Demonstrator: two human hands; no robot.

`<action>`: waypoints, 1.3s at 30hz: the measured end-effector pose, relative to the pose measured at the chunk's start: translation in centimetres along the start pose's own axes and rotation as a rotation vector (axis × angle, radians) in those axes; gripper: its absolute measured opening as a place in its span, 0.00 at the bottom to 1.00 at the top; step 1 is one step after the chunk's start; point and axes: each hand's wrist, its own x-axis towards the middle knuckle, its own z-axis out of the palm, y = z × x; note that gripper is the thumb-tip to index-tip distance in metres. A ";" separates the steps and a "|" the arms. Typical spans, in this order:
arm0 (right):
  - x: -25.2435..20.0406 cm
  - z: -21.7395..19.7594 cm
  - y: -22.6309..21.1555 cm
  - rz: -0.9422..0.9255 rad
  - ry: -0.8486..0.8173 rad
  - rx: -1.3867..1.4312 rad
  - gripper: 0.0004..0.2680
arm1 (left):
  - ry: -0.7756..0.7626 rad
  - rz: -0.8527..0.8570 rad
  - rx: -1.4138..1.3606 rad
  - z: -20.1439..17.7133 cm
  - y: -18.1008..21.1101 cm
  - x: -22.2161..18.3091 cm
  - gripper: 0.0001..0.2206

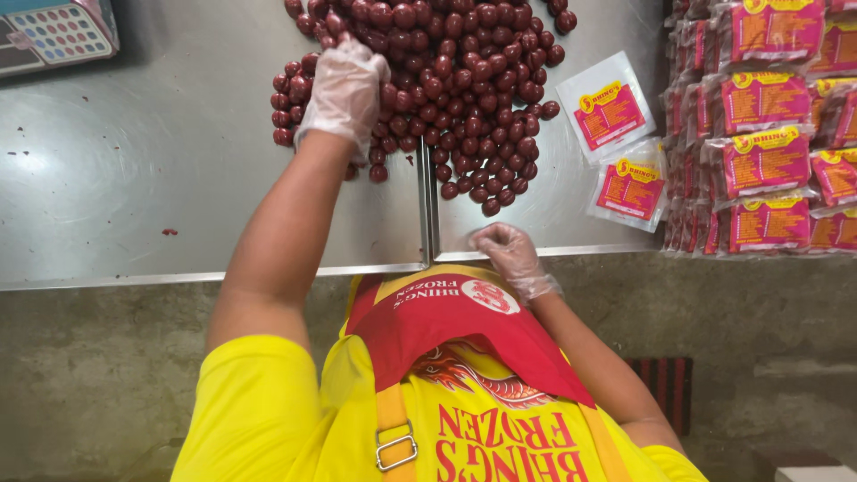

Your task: The person places small red sausages into clear plastic bags by hand and adds a small yellow packet to each bag.

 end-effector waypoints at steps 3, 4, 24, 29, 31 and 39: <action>-0.2 0.2 0.7 0.020 -0.103 -0.002 0.02 | 0.019 -0.191 -0.319 -1.6 1.5 -3.8 0.11; 0.0 0.0 1.2 -0.011 -0.112 -0.093 0.02 | 0.017 -0.197 -0.319 -1.8 2.1 -5.1 0.11; 11.9 21.9 -3.8 -0.137 -0.001 0.323 0.24 | 0.100 -0.976 -0.950 -0.7 -10.0 -28.4 0.18; 11.2 29.0 -5.9 -0.272 0.402 -0.042 0.19 | -0.047 -0.724 -0.607 -5.9 -15.8 -30.3 0.19; 11.0 30.9 -7.4 -0.351 0.436 -0.230 0.19 | -0.092 -0.591 -0.488 -6.0 -17.4 -30.2 0.18; 11.6 34.3 -11.2 -0.615 0.525 -0.891 0.13 | -0.045 -0.152 -0.758 -2.2 -15.6 -28.5 0.29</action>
